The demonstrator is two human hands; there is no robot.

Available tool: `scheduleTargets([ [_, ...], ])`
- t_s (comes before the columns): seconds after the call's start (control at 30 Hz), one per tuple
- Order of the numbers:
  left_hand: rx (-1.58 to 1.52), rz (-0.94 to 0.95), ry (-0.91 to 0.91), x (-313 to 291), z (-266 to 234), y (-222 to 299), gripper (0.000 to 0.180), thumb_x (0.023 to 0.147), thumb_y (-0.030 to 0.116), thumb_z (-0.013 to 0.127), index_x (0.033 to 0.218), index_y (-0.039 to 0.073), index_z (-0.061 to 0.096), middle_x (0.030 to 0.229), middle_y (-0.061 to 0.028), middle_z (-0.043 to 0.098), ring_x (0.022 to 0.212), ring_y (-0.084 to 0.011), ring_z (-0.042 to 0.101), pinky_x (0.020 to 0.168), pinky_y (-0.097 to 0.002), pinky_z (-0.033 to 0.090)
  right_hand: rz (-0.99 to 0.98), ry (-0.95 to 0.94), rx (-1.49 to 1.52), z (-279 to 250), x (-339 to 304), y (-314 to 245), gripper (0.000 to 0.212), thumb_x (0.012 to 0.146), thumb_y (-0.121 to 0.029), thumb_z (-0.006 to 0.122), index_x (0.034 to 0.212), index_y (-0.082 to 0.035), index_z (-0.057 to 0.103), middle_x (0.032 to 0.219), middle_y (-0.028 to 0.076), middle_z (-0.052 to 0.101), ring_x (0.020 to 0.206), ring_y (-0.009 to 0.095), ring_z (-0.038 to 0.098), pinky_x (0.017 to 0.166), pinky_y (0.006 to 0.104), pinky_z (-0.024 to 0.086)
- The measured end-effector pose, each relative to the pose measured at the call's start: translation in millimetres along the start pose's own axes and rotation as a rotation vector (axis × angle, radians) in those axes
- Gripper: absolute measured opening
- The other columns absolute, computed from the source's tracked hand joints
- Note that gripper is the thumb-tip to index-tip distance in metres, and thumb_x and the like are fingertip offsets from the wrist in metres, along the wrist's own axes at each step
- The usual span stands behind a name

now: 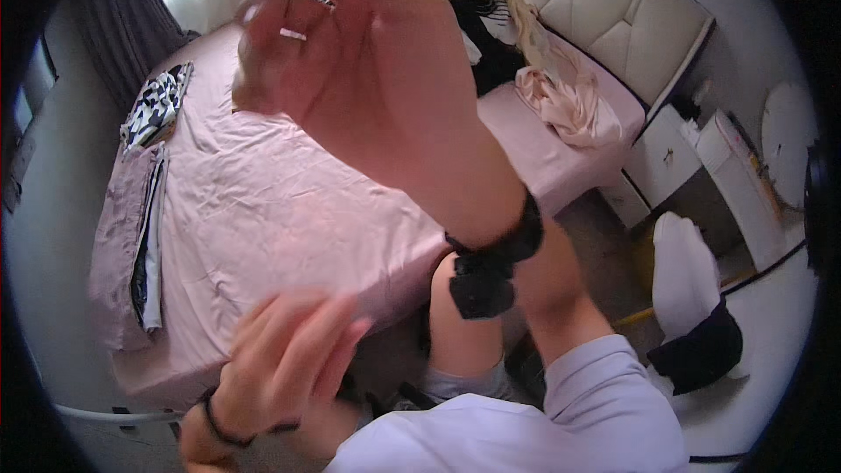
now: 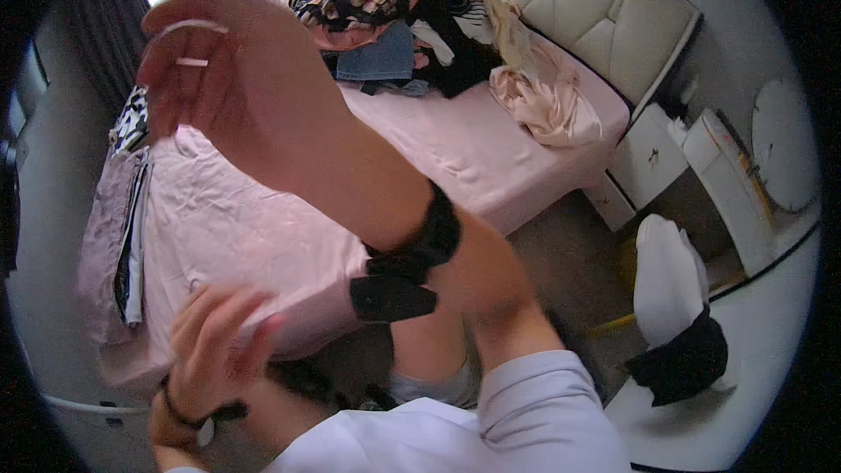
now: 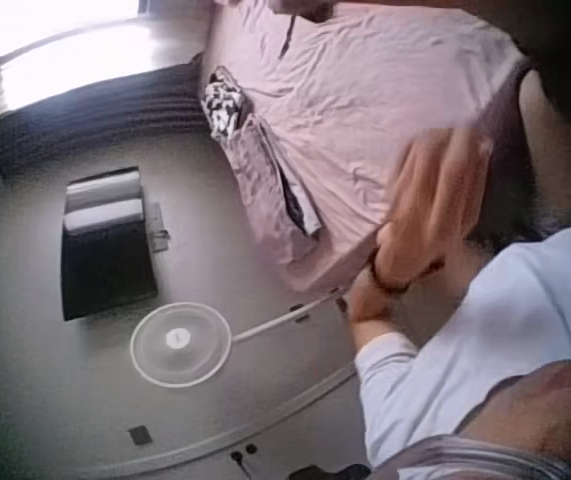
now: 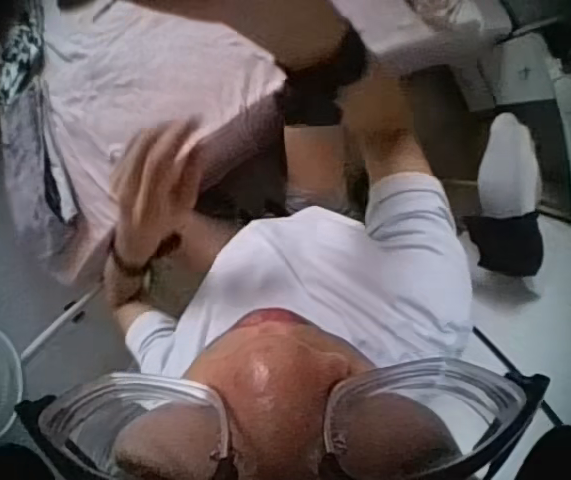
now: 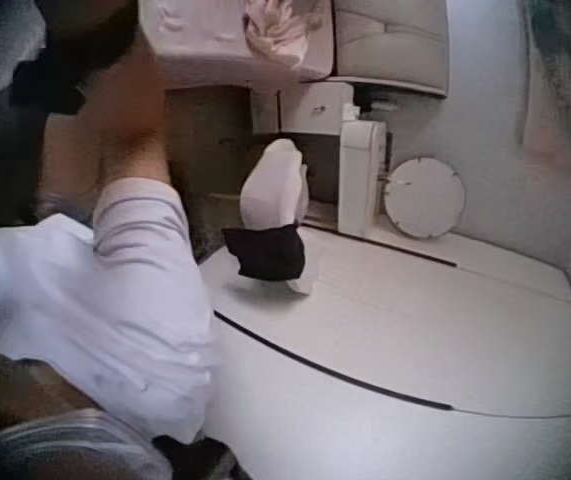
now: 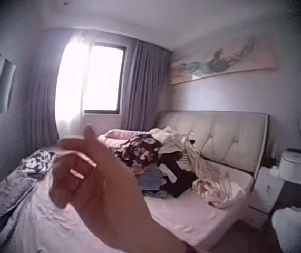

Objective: The person folds a black floral garment and a white button-down shirt on a bed, smoothing the fabric and aligning the sleeves before stacking them.

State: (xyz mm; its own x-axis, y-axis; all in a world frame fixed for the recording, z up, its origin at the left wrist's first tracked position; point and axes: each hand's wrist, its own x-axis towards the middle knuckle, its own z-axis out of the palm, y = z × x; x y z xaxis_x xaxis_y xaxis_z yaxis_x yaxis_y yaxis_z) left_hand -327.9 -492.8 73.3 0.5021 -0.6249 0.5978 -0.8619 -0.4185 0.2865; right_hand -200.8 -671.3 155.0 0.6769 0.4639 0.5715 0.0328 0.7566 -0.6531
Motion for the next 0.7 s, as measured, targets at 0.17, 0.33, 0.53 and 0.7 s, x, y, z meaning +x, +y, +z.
scheduleTargets([
  [0.17, -0.155, 0.063, 0.198, 8, 80, -27, 0.063, 0.079, 0.001, 0.076, 0.134, -0.003, 0.046, 0.124, -0.0265, 0.057, 0.104, -0.0417, 0.063, 0.088, -0.0434, 0.055, -0.161, 0.104, 0.601, -10, 13, 27, 0.041, 0.098, -0.045, 0.053, 0.097, -0.006, 0.065, 0.074, 0.004, 0.056, 0.063, 0.019, 0.051, 0.062, 0.0358, 0.043],
  [0.33, -0.079, 0.011, 0.235, -11, 120, -51, 0.062, 0.077, 0.000, 0.074, 0.132, -0.005, 0.045, 0.125, -0.0286, 0.055, 0.106, -0.0447, 0.061, 0.086, -0.0462, 0.054, -0.134, 0.291, 0.736, -82, 0, 86, 0.039, 0.099, -0.042, 0.052, 0.092, -0.006, 0.064, 0.071, 0.003, 0.048, 0.061, 0.016, 0.042, 0.060, 0.0326, 0.037],
  [0.53, -0.064, -0.169, 0.220, -44, 129, -77, 0.053, 0.076, -0.003, 0.071, 0.123, -0.008, 0.048, 0.104, -0.0252, 0.062, 0.090, -0.0404, 0.064, 0.077, -0.0439, 0.054, -0.066, 0.748, 0.180, -115, -4, 177, 0.040, 0.102, -0.045, 0.046, 0.095, -0.007, 0.057, 0.062, 0.004, 0.048, 0.050, 0.015, 0.042, 0.050, 0.0315, 0.036],
  [0.7, -0.175, -0.279, 0.062, -52, 135, -84, 0.049, 0.078, 0.001, 0.071, 0.121, -0.008, 0.049, 0.088, -0.0225, 0.063, 0.081, -0.0393, 0.064, 0.072, -0.0452, 0.053, -0.110, 0.590, -0.491, -134, -23, 201, 0.035, 0.104, -0.039, 0.044, 0.101, -0.006, 0.055, 0.064, 0.004, 0.054, 0.049, 0.010, 0.046, 0.044, 0.0247, 0.036],
])
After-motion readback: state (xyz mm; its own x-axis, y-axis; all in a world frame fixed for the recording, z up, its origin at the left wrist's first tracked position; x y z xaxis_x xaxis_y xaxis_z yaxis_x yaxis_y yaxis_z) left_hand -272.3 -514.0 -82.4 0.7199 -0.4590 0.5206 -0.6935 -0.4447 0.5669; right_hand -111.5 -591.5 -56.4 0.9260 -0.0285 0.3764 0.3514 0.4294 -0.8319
